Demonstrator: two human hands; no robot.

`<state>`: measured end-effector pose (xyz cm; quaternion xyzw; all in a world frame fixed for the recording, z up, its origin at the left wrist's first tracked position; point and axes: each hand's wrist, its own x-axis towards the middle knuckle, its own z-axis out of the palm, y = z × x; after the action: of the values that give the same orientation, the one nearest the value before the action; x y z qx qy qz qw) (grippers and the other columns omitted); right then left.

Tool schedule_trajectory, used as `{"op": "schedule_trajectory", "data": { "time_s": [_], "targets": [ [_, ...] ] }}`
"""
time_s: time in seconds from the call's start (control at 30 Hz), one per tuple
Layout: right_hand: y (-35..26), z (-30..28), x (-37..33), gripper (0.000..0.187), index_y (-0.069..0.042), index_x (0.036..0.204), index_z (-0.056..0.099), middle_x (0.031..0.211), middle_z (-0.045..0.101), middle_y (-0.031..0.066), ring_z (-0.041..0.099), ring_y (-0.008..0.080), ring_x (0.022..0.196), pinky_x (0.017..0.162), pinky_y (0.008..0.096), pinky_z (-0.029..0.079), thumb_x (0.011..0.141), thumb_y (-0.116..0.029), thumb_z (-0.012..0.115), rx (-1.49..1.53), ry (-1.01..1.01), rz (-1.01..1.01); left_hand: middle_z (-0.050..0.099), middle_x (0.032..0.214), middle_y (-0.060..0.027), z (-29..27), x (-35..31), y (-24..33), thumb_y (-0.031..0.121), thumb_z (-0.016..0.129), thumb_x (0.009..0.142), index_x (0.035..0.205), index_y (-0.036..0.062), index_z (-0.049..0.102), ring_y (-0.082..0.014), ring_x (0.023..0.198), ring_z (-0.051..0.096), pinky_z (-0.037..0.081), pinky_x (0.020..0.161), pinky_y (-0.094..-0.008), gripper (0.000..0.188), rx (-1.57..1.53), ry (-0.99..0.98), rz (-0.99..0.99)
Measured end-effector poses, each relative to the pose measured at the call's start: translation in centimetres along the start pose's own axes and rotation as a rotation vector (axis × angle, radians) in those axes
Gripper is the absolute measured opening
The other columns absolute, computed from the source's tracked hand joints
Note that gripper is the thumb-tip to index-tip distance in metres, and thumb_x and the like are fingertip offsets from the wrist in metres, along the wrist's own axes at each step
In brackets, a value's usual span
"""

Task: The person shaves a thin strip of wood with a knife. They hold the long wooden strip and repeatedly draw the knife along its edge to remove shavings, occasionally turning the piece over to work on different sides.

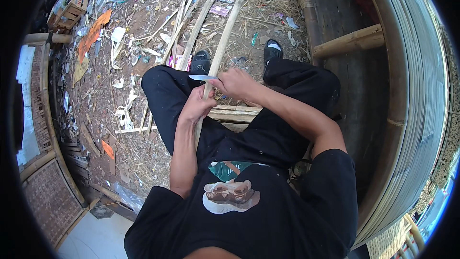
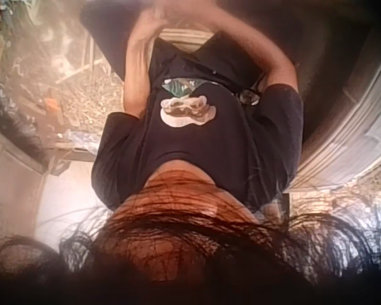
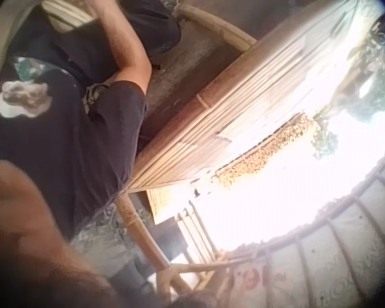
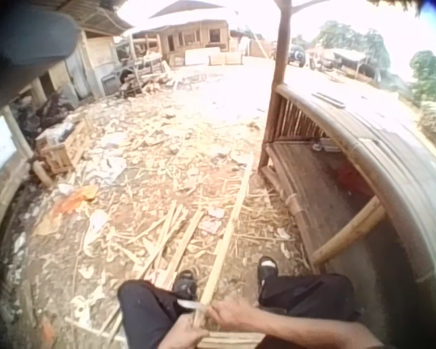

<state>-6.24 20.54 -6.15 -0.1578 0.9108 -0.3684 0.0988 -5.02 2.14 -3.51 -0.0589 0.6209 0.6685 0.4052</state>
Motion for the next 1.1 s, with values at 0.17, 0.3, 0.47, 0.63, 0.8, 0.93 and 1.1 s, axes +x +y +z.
{"op": "schedule_trajectory", "data": {
  "time_s": [0.17,0.3,0.47,0.63,0.8,0.93,1.1],
  "targets": [
    [0.3,0.3,0.4,0.062,0.001,0.067,0.063,0.063,0.059,0.0268,0.062,0.0465,0.068,0.063,0.0542,0.05,0.096,-0.05,0.042,-0.105,0.04,-0.002,0.044,0.058,0.0036,0.0,0.0,0.2,-0.006,0.061,0.069,0.078,0.0089,0.046,-0.0053,0.037,0.039,0.027,0.033,-0.0229,0.023,0.025,0.032,0.02],
    [5.5,-3.3,3.4,0.069,0.003,0.068,0.063,0.065,0.06,0.027,0.062,0.0463,0.069,0.064,0.0538,0.05,0.098,-0.053,0.035,-0.043,0.166,0.279,0.043,0.058,0.0041,0.0,-0.6,0.5,-0.006,0.06,0.069,0.078,0.009,0.046,-0.0047,0.037,0.038,0.027,0.033,-0.0224,0.023,0.022,0.012,0.003],
    [3.5,-3.1,2.7,0.06,0.002,0.07,0.063,0.068,0.061,0.026,0.061,0.0462,0.07,0.065,0.0522,0.048,0.098,-0.047,0.041,0.034,0.151,0.159,0.044,0.057,0.0041,-0.5,-0.3,0.0,-0.008,0.059,0.069,0.079,0.0085,0.046,-0.0043,0.037,0.037,0.026,0.033,-0.0221,0.023,-0.048,-0.027,-0.009],
    [1.2,0.1,0.5,0.059,0.003,0.071,0.063,0.067,0.06,0.0274,0.061,0.0469,0.07,0.066,0.0553,0.048,0.097,-0.046,0.042,-0.044,0.012,0.049,0.044,0.057,0.0042,0.0,-0.6,0.1,-0.007,0.059,0.07,0.079,0.0085,0.046,-0.0042,0.037,0.038,0.026,0.033,-0.022,0.022,0.029,0.006,-0.007],
    [10.2,-3.4,4.4,0.071,0.002,0.069,0.062,0.066,0.06,0.028,0.061,0.0466,0.076,0.071,0.0532,0.047,0.1,-0.052,0.029,0.053,0.232,0.344,0.042,0.056,0.0054,0.0,-0.5,0.7,-0.008,0.061,0.072,0.076,0.0102,0.044,-0.0028,0.036,0.036,0.025,0.033,-0.0207,0.025,-0.015,-0.006,0.044],
    [10.8,-4.7,5.3,0.074,0.0,0.07,0.06,0.056,0.055,0.0155,0.054,0.0281,0.051,0.052,0.0425,0.043,0.098,-0.06,0.029,0.357,0.299,0.527,0.046,0.056,0.0052,1.2,-1.3,3.5,-0.002,0.067,0.079,0.077,0.0097,0.046,-0.0006,0.036,0.035,0.024,0.033,-0.0193,0.024,-0.035,-0.06,0.052],
    [0.3,-7.2,4.5,0.049,-0.003,0.11,0.057,0.066,0.058,-0.0009,0.033,0.0031,0.04,0.035,0.0219,0.025,0.098,-0.049,0.047,1.39,0.023,0.364,0.047,0.056,0.0064,2.5,0.7,7.9,-0.001,0.067,0.079,0.084,0.0082,0.052,-0.0008,0.037,0.036,0.025,0.034,-0.019,0.018,0.083,0.192,0.206]
  ]
}}
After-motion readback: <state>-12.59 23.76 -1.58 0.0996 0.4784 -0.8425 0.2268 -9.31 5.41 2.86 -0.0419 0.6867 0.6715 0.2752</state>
